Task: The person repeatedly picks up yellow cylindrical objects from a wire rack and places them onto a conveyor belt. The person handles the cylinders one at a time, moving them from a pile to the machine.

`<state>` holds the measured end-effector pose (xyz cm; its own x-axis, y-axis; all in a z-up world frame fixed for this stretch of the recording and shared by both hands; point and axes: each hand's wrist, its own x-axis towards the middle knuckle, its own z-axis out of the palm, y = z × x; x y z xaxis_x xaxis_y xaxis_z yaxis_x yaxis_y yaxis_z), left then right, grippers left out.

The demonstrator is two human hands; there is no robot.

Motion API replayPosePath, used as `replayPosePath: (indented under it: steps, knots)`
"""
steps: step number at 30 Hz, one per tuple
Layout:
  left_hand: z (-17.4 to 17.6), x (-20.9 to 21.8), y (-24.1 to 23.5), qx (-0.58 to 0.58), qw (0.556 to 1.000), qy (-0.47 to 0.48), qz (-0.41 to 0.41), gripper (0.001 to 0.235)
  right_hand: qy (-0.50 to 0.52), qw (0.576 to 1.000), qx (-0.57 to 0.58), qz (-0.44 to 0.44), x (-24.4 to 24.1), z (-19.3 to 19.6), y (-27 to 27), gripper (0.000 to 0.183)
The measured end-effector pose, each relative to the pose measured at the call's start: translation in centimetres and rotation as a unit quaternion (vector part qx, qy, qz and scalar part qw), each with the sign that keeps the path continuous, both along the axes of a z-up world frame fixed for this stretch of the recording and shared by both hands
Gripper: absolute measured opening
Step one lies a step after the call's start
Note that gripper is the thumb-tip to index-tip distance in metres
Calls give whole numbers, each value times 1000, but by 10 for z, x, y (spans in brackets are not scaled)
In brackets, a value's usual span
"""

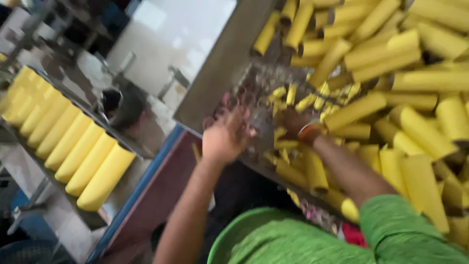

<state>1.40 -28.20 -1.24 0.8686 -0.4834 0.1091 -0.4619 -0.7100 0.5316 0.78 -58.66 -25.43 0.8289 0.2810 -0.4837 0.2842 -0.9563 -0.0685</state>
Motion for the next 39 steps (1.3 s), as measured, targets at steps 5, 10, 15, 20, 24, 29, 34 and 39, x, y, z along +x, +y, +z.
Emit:
replayPosePath:
  steps: [5, 10, 15, 20, 24, 29, 34, 39]
  knots:
    - [-1, 4, -3, -4, 1000, 0, 31, 44, 93, 984, -74, 133, 31, -23, 45, 94]
    - [-13, 4, -1, -46, 998, -27, 32, 45, 113, 975, -145, 124, 27, -31, 62, 55]
    - [-20, 2, 0, -66, 997, -16, 26, 41, 99, 969, -221, 51, 8, -25, 80, 35]
    - [-28, 1, 9, -112, 989, -96, -24, 40, 119, 954, -273, -17, 17, 6, 44, 34]
    - [-25, -7, 24, -143, 984, -72, -73, 44, 9, 971, -215, -106, 30, 82, -30, 32]
    - [1, -28, 49, -263, 962, 67, 10, 72, -205, 925, 297, -120, 33, 228, -47, 27]
    - [39, -52, 104, -195, 935, -280, 97, 86, -217, 766, 600, -78, 40, 304, 56, 40]
    - [59, -70, 160, -123, 901, -335, 245, 93, -278, 763, 584, 18, 69, 279, 191, 24]
